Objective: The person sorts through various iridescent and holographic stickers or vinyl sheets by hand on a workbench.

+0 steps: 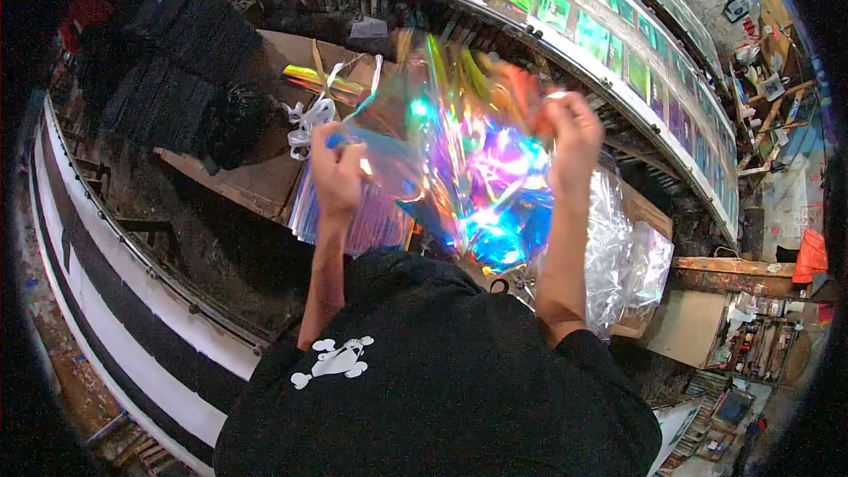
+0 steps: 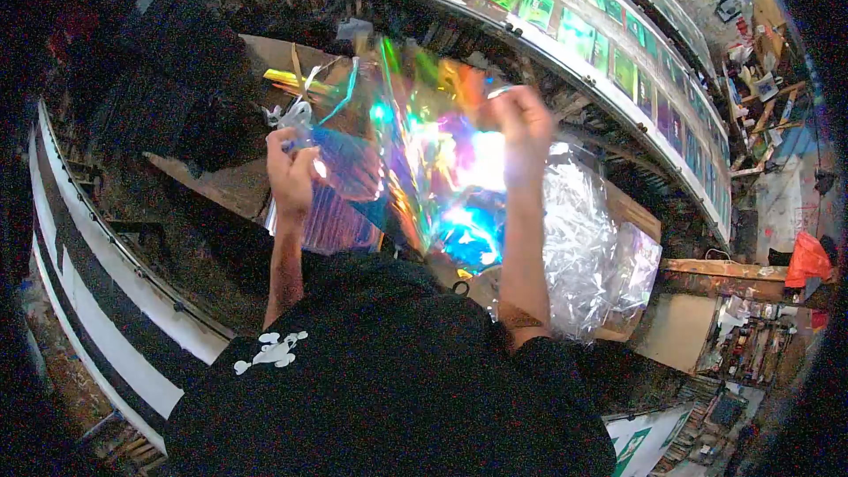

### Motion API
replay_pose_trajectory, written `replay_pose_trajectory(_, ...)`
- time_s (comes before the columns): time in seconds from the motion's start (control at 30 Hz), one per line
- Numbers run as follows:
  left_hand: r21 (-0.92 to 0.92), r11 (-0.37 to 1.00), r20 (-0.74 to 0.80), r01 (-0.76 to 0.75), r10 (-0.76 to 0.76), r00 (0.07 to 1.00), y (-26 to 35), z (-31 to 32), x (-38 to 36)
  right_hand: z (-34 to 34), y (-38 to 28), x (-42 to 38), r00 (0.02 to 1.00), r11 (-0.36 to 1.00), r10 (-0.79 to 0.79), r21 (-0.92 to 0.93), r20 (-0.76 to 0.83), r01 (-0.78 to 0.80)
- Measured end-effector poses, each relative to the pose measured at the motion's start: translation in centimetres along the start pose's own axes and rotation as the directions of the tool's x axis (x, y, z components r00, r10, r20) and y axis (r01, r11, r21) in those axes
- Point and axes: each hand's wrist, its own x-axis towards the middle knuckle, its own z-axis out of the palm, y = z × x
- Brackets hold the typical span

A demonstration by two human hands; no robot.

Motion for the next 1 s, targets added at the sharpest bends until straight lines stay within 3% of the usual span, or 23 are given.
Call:
replay_pose_trajectory(0.07,0.019,1.000,-0.031,-0.014,0.015,0.999,-5.2,-4.8,0.8,-2.1,-0.6,0.9,0.995,0.999,-0.012,0.045,-0.098,0.016)
replay_pose_trajectory(0.13,0.325,0.935,-0.171,0.139,-0.086,0.981,-11.8,-9.7,1.3,-4.1,-0.6,2.0,0.976,0.991,-0.131,-0.026,-0.172,0.129)
replay_pose_trajectory(0.17,0.328,0.934,-0.177,0.143,-0.088,0.980,-15.2,-11.7,1.0,-5.3,-0.6,2.3,0.976,0.991,-0.131,-0.006,-0.175,0.132)
replay_pose_trajectory(0.23,0.582,0.811,-0.207,0.057,0.080,0.975,-20.1,-15.3,-0.8,-7.0,-0.6,2.7,0.973,0.994,-0.093,0.042,-0.212,0.104)
replay_pose_trajectory(0.27,0.626,0.754,-0.281,0.196,-0.016,0.959,-20.6,-16.3,-1.8,-7.6,-0.6,2.6,0.968,0.995,-0.052,0.071,-0.245,0.072)
replay_pose_trajectory(0.33,0.752,0.581,-0.377,0.311,-0.007,0.926,-20.0,-17.0,-3.7,-7.6,-0.2,2.1,0.972,0.992,-0.090,0.065,-0.218,0.106)
replay_pose_trajectory(0.37,0.754,0.577,-0.376,0.313,-0.011,0.927,-19.7,-17.4,-4.0,-7.5,0.0,1.9,0.958,0.984,-0.176,-0.025,-0.225,0.175)
replay_pose_trajectory(0.4,0.700,0.566,-0.452,0.435,-0.120,0.884,-18.8,-17.5,-4.3,-7.4,0.0,1.6,0.939,0.963,-0.263,-0.119,-0.222,0.241)
replay_pose_trajectory(0.43,0.635,0.541,-0.520,0.551,-0.227,0.823,-17.9,-17.4,-4.5,-7.6,0.0,1.2,0.953,0.967,-0.231,-0.156,-0.198,0.202)
replay_pose_trajectory(0.47,0.633,0.540,-0.522,0.555,-0.232,0.821,-17.3,-16.9,-4.8,-7.3,0.0,0.6,0.954,0.967,-0.228,-0.159,-0.195,0.198)
replay_pose_trajectory(0.5,0.745,0.448,-0.532,0.495,-0.049,0.845,-16.8,-16.0,-5.0,-6.1,-0.2,-0.1,0.970,0.976,-0.186,-0.147,-0.154,0.164)
replay_pose_trajectory(0.53,0.835,0.330,-0.503,0.440,0.135,0.854,-16.3,-15.3,-4.9,-5.1,-0.3,-0.6,0.983,0.982,-0.146,-0.133,-0.115,0.130)
replay_pose_trajectory(0.57,0.901,0.318,-0.373,0.296,0.220,0.901,-16.0,-14.8,-4.1,-5.0,0.9,-0.8,0.989,0.981,-0.116,-0.165,-0.088,0.100)
replay_pose_trajectory(0.63,0.674,0.728,-0.210,0.130,0.021,0.977,-11.5,-9.1,-2.7,-2.5,1.1,-2.3,0.998,0.988,-0.007,-0.152,0.062,0.017)
replay_pose_trajectory(0.67,0.561,0.824,0.011,0.082,-0.106,0.994,-8.8,-5.9,-2.1,-0.6,1.4,-3.0,0.995,0.992,0.019,-0.130,0.102,-0.006)
replay_pose_trajectory(0.7,0.427,0.902,0.248,0.067,-0.188,0.950,-6.1,-2.8,-2.0,0.6,2.2,-3.7,0.983,0.991,0.073,-0.122,0.167,-0.053)
replay_pose_trajectory(0.73,0.342,0.921,0.422,-0.184,0.024,0.906,-3.2,0.3,-2.6,1.9,2.6,-4.5,0.961,0.996,0.079,-0.063,0.264,-0.065)
replay_pose_trajectory(0.77,0.216,0.882,0.567,-0.418,0.235,0.790,-1.2,2.8,-3.1,3.1,2.8,-5.3,0.936,0.991,0.137,-0.036,0.324,-0.132)
replay_pose_trajectory(0.8,0.214,0.879,0.567,-0.425,0.242,0.787,-0.7,4.4,-3.4,4.1,2.2,-6.0,0.909,0.986,0.163,-0.097,0.384,-0.136)
replay_pose_trajectory(0.87,0.421,0.833,0.567,-0.360,0.068,0.821,0.3,6.5,-3.7,4.2,1.6,-6.3,0.877,0.976,0.039,-0.207,0.478,0.069)
replay_pose_trajectory(0.93,0.345,0.863,0.611,-0.369,0.093,0.786,2.0,7.3,-3.3,3.7,0.2,-6.0,0.904,0.982,0.026,-0.181,0.426,0.057)
replay_pose_trajectory(0.97,0.261,0.876,0.595,-0.405,0.184,0.782,1.8,7.6,-3.0,3.6,-0.6,-5.9,0.913,0.981,0.018,-0.182,0.407,0.061)
replay_pose_trajectory(1.0,0.176,0.882,0.571,-0.437,0.270,0.775,2.0,8.1,-3.0,3.6,-1.5,-5.7,0.908,0.890,-0.232,-0.300,0.349,0.343)
